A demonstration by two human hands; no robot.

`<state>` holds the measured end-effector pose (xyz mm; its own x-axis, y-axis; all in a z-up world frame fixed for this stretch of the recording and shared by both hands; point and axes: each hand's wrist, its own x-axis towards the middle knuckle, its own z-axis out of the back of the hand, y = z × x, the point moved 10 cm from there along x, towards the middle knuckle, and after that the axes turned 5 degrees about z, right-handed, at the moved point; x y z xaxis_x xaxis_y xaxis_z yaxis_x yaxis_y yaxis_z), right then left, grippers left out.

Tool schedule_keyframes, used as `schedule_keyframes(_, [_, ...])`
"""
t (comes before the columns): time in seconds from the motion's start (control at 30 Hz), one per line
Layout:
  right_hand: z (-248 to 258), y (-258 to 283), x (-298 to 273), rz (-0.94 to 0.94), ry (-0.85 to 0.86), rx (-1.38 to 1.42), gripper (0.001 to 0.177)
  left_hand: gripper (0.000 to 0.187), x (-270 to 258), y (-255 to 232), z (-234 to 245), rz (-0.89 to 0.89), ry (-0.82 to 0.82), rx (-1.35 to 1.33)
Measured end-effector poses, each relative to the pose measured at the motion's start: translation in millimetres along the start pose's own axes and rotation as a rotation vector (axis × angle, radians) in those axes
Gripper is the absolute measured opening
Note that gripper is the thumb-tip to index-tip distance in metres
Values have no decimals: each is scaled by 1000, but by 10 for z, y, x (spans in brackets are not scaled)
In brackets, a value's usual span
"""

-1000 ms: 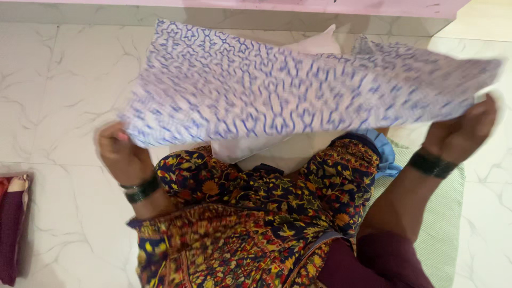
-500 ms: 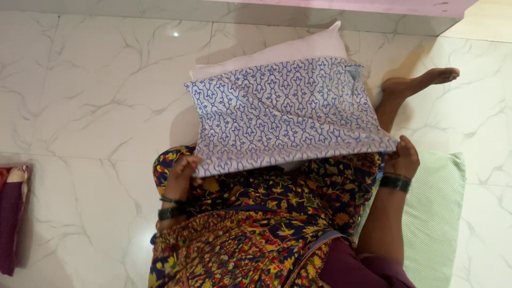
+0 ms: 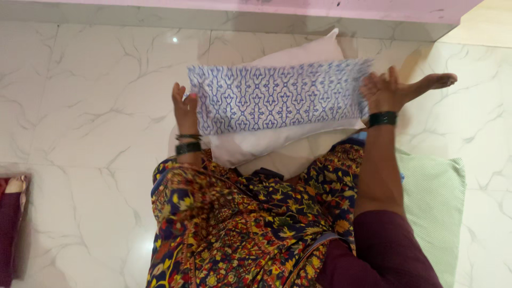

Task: The person sits on the floor and removes a blue and white patterned pillowcase from a pillow by hand. They then remove a green checkered pillowcase from a second pillow. Both pillowcases are placed on the floor next to the pillows.

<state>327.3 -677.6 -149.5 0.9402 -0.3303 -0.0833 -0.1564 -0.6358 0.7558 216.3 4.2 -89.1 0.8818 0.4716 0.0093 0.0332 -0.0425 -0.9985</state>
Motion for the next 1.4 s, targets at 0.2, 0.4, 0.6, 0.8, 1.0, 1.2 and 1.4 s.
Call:
schedule_keyframes(0.2, [-647, -582, -470, 615, 300, -1302, 43, 68, -629, -48, -1121, -462, 174, 662])
schedule_keyframes(0.4, [-1820, -1857, -1165, 593, 565, -1683, 63, 73, -780, 244, -2209, -656, 310, 1054])
schedule_keyframes(0.6, [-1613, -2058, -1088, 392, 586, -2095, 85, 91, -478, 1192, -1449, -137, 236, 1361])
schedule_keyframes(0.8, [-867, -1736, -322, 151, 375, -2144, 92, 93, -297, 1422, -1324, -121, 197, 1319])
schedule_keyframes(1.0, [66, -1434, -11, -186, 132, -1914, 89, 92, -206, 1609, -1126, -60, 41, 1223])
schedule_keyframes(1.2, [79, -1337, -389, 228, 173, -1604, 81, 91, -190, 1654, -1165, -171, 94, 1189])
schedule_keyframes(1.4, [209, -1255, -786, 126, 62, -1612, 78, 83, -128, 1651, -1054, -251, 120, 1076])
